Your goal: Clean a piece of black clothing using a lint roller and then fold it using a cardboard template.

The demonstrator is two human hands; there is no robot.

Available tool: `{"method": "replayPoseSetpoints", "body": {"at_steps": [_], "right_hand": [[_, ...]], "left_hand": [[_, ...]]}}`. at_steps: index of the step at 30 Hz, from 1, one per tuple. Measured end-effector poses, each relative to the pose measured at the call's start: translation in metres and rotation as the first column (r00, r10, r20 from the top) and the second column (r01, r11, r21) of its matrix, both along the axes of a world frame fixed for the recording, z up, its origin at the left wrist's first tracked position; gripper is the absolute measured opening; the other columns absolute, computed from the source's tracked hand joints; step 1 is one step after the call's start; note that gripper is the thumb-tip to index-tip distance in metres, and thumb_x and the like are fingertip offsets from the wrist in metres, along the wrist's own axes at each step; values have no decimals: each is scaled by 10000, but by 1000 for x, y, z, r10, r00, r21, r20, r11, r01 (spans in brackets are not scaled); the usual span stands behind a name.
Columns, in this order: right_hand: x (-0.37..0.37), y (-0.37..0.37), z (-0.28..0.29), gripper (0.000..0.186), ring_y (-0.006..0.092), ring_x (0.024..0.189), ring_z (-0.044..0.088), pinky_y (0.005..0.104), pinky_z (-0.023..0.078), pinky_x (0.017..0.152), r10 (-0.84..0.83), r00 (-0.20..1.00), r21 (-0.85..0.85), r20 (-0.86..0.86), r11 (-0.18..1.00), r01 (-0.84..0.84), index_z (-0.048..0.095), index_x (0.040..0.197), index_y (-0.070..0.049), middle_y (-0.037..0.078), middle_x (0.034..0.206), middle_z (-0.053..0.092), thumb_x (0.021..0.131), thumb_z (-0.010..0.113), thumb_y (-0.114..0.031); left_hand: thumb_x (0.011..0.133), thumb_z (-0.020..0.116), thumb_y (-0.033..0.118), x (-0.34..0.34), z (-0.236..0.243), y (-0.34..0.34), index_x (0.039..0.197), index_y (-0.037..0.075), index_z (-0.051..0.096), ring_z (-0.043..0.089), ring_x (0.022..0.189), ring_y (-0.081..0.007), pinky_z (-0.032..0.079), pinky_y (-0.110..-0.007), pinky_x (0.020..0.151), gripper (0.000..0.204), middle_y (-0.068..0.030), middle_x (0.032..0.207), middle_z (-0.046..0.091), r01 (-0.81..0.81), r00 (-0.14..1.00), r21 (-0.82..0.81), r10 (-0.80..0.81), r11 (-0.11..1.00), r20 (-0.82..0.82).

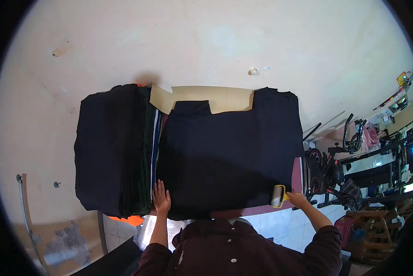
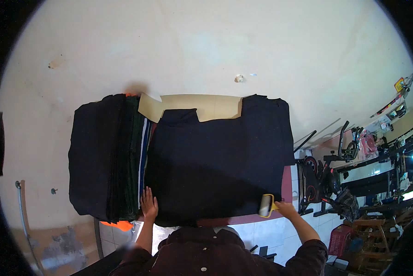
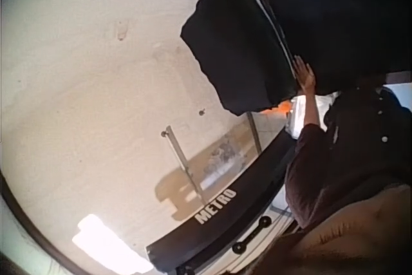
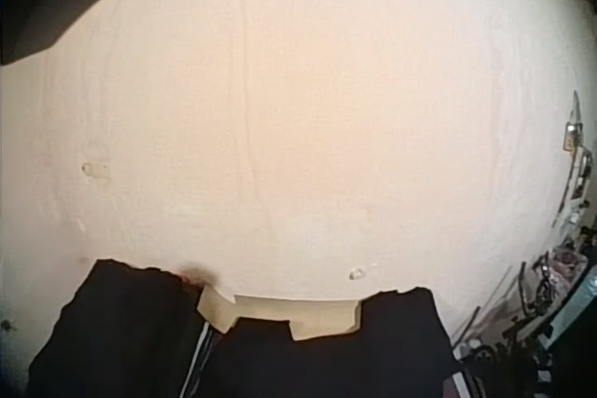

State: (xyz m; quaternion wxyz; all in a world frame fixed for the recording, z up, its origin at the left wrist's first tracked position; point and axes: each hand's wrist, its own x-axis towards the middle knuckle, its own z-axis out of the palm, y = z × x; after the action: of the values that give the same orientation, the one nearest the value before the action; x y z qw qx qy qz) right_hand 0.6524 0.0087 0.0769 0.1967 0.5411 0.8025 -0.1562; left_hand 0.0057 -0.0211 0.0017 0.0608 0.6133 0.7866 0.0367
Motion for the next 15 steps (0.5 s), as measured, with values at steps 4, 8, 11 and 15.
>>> {"method": "replayPoseSetpoints", "body": {"at_steps": [4,8,11,15], "right_hand": [[54,-9,5,376,306,752,641,431,499,622,-39,996,-1,84,999,39,507,1059,-129,105,824,642,787,620,-363],[58,-7,20,371,308,749,646,443,502,614,-75,967,-16,243,997,81,531,1040,-131,109,810,650,784,616,-387],[-1,11,49,416,300,708,640,430,496,603,-67,993,1,100,998,67,568,989,-97,138,799,650,763,598,-446],[-142,55,69,366,317,680,630,439,491,604,3,984,-29,-178,1000,-8,554,941,-75,145,794,644,766,584,-395]], "left_hand": [[933,344,302,-1,-3,-2,1421,104,226,191,1370,-215,141,-379,1108,540,-28,1494,196,7,999,14,-6,1000,-50],[934,340,302,0,0,0,1416,85,230,188,1370,-216,144,-384,1107,541,-39,1493,195,6,1000,6,-6,1000,-12],[937,343,292,-1,-1,-4,1415,64,223,179,1372,-229,129,-402,1109,543,-64,1494,181,-5,999,4,5,1000,41],[941,350,277,4,2,-13,1408,42,226,173,1372,-244,117,-425,1109,538,-94,1491,178,-26,998,30,24,999,64]]}}
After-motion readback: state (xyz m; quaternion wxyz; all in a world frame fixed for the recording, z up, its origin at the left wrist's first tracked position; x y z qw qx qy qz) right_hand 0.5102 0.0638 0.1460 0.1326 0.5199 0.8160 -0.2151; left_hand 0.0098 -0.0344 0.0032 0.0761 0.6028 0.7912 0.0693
